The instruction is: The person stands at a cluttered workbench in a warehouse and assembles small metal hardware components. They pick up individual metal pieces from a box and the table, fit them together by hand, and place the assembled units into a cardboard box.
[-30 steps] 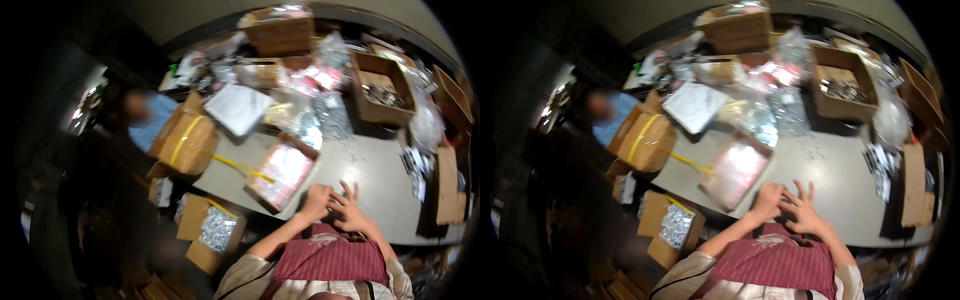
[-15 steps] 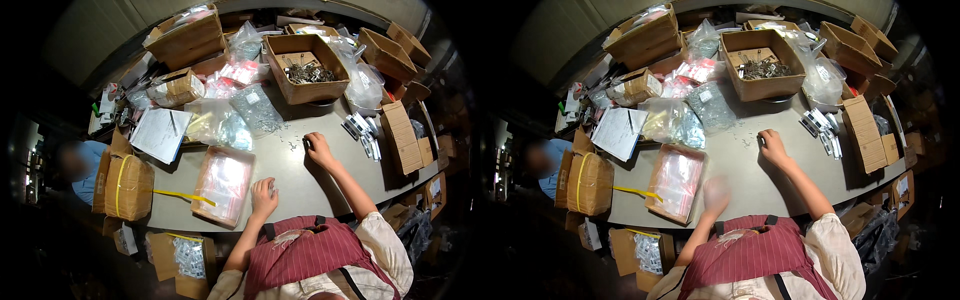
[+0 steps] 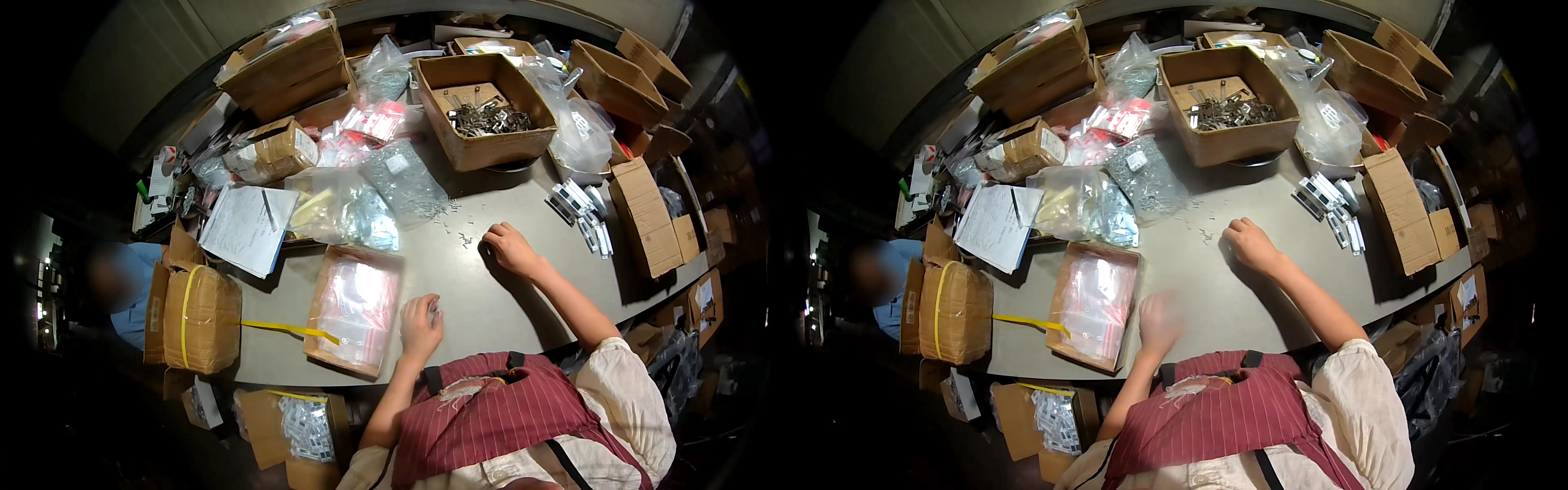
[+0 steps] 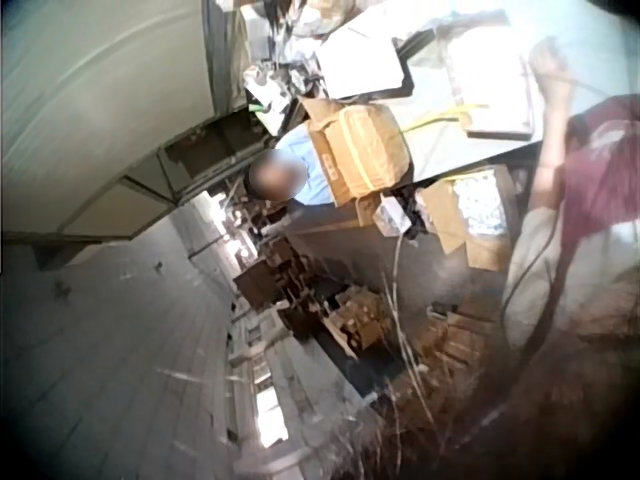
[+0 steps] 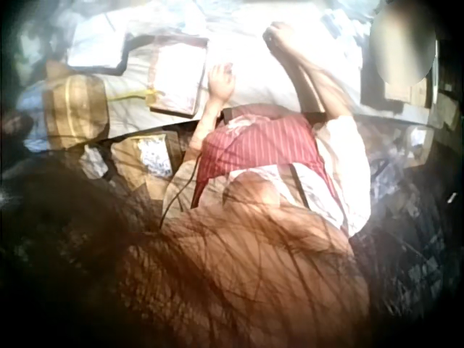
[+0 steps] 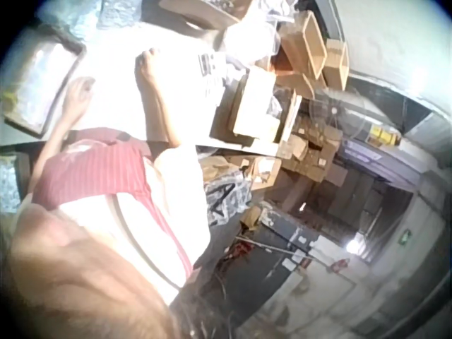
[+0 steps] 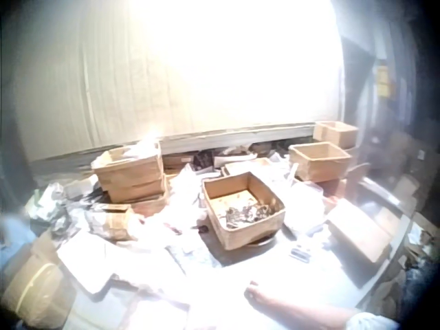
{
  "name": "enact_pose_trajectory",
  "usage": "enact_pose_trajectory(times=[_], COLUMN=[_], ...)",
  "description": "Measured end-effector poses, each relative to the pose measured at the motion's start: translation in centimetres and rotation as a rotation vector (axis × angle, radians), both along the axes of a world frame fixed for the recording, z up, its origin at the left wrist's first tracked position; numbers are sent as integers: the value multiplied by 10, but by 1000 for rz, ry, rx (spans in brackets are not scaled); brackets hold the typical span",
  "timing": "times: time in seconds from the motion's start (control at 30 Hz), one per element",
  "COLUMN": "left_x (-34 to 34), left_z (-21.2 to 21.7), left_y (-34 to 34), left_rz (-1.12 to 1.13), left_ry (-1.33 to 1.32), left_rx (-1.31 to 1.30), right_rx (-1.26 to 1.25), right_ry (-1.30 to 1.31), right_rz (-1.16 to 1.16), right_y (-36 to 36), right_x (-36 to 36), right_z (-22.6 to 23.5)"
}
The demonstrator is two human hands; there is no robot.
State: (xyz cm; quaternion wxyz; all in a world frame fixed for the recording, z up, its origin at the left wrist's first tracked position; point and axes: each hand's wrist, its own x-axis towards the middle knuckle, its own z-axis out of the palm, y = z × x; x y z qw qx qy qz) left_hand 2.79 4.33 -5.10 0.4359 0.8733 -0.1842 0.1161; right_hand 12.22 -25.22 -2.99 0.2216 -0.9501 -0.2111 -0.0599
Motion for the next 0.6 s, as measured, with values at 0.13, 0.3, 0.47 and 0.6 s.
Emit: enact_pose_trajectory(times=[0.13, 0.3, 0.47, 0.6], left_x=[-2, -5, -3, -1], left_z=[3, 2, 4, 6], left_y=[-2, -15, -53, -85], left_rz=[17, -9, -106, -185], left_ry=[-16, 11, 89, 129], left_rx=[10, -18, -60, -87], right_rx=[-51, -73, -152, 214], right_ry=[134, 65, -53, 231], right_rz=[-44, -25, -42, -210], right_y=[-9, 3, 14, -12], right_x=[-38, -96, -119, -98], right_z=[-2, -12, -14, -1])
